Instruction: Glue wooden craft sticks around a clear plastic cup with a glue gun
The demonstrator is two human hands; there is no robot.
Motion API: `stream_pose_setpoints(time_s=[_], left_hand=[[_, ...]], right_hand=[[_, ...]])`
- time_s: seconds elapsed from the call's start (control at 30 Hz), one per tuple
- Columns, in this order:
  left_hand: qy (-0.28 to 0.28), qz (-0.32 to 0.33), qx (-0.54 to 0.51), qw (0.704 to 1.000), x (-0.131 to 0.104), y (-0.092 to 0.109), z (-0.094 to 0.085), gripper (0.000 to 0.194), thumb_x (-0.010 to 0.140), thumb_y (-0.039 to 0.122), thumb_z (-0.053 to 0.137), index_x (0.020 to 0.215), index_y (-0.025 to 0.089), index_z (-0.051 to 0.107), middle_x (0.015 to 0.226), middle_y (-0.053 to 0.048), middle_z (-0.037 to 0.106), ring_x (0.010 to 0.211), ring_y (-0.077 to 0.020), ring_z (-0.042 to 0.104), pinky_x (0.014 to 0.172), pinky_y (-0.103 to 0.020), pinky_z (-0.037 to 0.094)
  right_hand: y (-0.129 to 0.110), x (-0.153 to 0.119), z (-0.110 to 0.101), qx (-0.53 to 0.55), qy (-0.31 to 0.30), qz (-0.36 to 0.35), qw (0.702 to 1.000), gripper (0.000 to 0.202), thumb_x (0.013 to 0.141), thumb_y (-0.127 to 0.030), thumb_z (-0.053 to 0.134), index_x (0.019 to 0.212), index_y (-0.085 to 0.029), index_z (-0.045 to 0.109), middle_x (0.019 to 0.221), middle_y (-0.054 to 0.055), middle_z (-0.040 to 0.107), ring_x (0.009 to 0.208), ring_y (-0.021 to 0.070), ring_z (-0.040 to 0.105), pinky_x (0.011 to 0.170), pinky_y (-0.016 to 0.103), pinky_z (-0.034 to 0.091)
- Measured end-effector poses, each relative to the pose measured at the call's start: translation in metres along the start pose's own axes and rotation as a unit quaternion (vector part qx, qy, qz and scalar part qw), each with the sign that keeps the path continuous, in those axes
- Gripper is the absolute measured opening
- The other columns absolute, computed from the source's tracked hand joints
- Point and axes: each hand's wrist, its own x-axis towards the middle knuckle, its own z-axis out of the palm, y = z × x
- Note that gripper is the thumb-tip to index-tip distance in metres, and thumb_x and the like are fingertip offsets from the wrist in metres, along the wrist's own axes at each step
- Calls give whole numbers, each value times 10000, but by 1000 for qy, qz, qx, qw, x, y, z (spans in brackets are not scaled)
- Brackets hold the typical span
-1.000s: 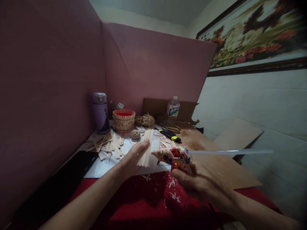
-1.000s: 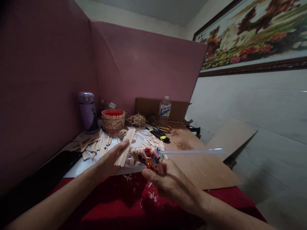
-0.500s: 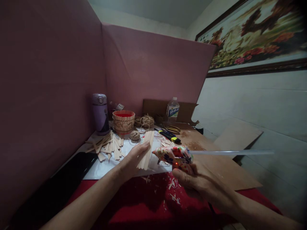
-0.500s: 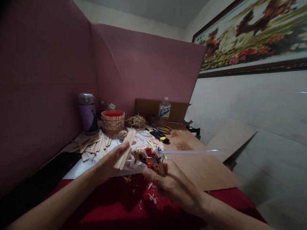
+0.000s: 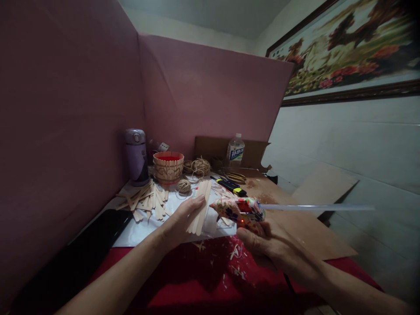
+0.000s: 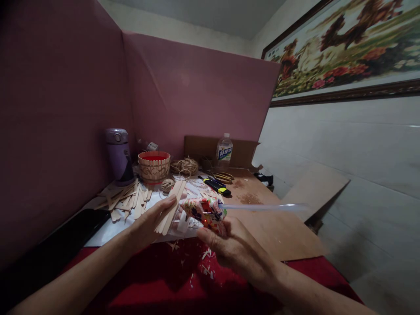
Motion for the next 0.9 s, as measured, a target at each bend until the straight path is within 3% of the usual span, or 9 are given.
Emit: stream_pose_setpoints(time_s=[0.23, 0.5, 0.77, 0.9], left_hand=[[-12, -13, 23, 1000, 0, 0, 1, 510, 805, 520, 603, 1177, 173, 622, 987, -116, 682, 832, -256, 630, 725, -369, 502], [-16, -3, 30, 999, 1, -2, -2, 493, 754, 543, 652, 1073, 167, 651, 860, -75, 673, 693, -186, 607, 634, -296, 481], [-40, 11, 24, 999, 2, -3, -3, 478, 777, 524, 645, 1098, 170, 636, 883, -76, 663, 724, -189, 604, 640, -291, 463], [-25, 4, 26, 999, 2, -3, -4, 493, 763, 531, 656, 1112, 183, 623, 892, -70, 658, 733, -187, 599, 652, -295, 463]], right_hand=[[0, 1, -1, 14, 1, -8, 1000, 550, 752, -696, 601, 645, -212, 364, 523, -86, 295, 463, 60, 208, 427, 240, 161], [-2, 0, -3, 14, 2, -10, 1000, 527, 793, -657, 586, 633, -206, 368, 524, -83, 295, 461, 59, 212, 423, 237, 157], [-2, 0, -4, 9, 2, -18, 1000, 550, 792, -680, 567, 603, -202, 371, 497, -79, 319, 444, 56, 223, 413, 234, 158], [-2, 1, -4, 8, 10, -17, 1000, 561, 778, -692, 571, 590, -203, 373, 489, -79, 318, 438, 56, 227, 411, 233, 165]])
